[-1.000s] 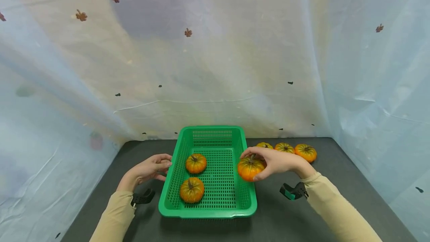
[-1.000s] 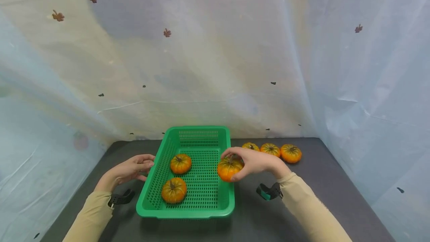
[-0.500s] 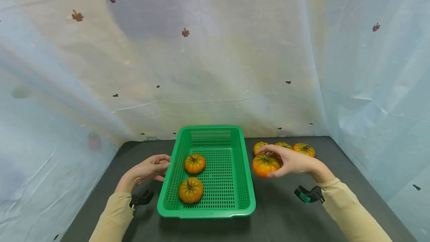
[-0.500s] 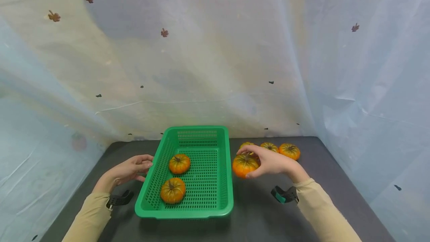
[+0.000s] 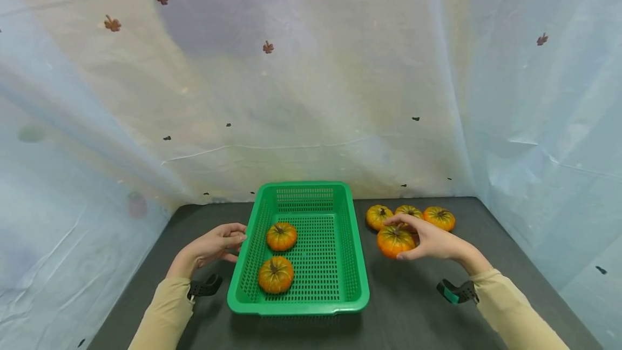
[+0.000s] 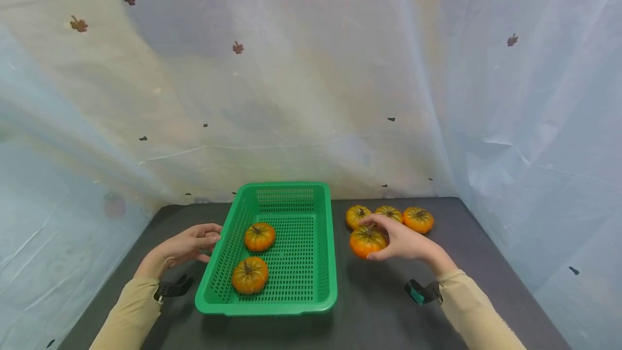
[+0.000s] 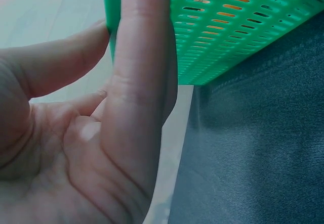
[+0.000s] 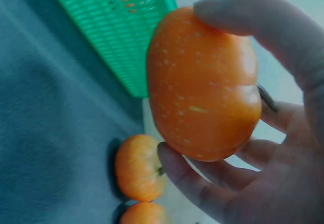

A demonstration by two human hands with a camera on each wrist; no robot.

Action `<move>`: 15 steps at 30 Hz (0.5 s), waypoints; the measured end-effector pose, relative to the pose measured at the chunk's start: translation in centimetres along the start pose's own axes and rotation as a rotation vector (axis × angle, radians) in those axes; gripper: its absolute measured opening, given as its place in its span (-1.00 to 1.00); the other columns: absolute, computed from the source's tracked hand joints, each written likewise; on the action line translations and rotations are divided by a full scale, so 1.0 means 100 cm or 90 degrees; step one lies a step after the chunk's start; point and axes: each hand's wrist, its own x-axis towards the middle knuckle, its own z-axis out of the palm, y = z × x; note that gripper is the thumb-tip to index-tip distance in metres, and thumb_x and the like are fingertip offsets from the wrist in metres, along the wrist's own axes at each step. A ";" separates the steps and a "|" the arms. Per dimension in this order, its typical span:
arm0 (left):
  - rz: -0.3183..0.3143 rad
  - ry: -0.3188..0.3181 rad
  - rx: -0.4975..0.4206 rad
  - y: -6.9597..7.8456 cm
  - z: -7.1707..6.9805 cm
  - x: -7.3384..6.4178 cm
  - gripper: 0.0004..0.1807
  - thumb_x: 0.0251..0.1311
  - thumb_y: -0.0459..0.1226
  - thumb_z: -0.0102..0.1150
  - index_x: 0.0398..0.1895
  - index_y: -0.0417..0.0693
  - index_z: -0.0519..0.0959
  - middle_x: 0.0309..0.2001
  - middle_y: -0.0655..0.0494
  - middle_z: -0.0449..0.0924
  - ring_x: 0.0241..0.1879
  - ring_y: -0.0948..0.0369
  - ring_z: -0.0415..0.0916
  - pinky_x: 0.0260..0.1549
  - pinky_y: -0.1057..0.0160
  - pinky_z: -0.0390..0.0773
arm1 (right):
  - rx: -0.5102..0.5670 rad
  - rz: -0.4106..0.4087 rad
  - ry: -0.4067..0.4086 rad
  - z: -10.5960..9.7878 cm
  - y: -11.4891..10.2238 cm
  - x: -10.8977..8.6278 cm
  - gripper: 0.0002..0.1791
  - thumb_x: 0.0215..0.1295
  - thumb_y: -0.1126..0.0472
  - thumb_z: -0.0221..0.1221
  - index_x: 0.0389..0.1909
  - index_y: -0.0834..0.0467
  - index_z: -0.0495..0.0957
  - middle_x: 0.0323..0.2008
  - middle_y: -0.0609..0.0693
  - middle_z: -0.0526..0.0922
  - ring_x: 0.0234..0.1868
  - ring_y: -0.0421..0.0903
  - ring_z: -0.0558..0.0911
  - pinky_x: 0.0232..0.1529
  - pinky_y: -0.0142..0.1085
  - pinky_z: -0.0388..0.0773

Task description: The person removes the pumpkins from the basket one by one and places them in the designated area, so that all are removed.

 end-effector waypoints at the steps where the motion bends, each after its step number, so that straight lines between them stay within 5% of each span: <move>1: 0.000 -0.002 0.000 0.000 -0.001 0.000 -0.50 0.47 -0.22 -0.08 0.30 -0.36 0.16 0.07 -0.16 0.47 -0.04 -0.06 0.52 -0.08 -0.07 0.58 | -0.003 0.003 0.008 0.002 0.003 -0.001 -0.29 0.14 0.08 0.38 0.28 0.10 0.31 0.21 0.02 0.38 0.15 0.00 0.40 0.12 -0.19 0.43; 15: -0.007 0.010 0.002 -0.003 -0.002 0.002 -0.53 0.46 -0.22 -0.06 0.29 -0.31 0.20 0.07 -0.16 0.47 -0.02 -0.08 0.51 -0.08 -0.07 0.58 | -0.011 0.064 0.095 0.033 0.046 -0.006 -0.27 0.09 0.00 0.41 0.23 0.16 0.34 0.13 0.00 0.44 0.10 0.03 0.43 0.07 -0.07 0.45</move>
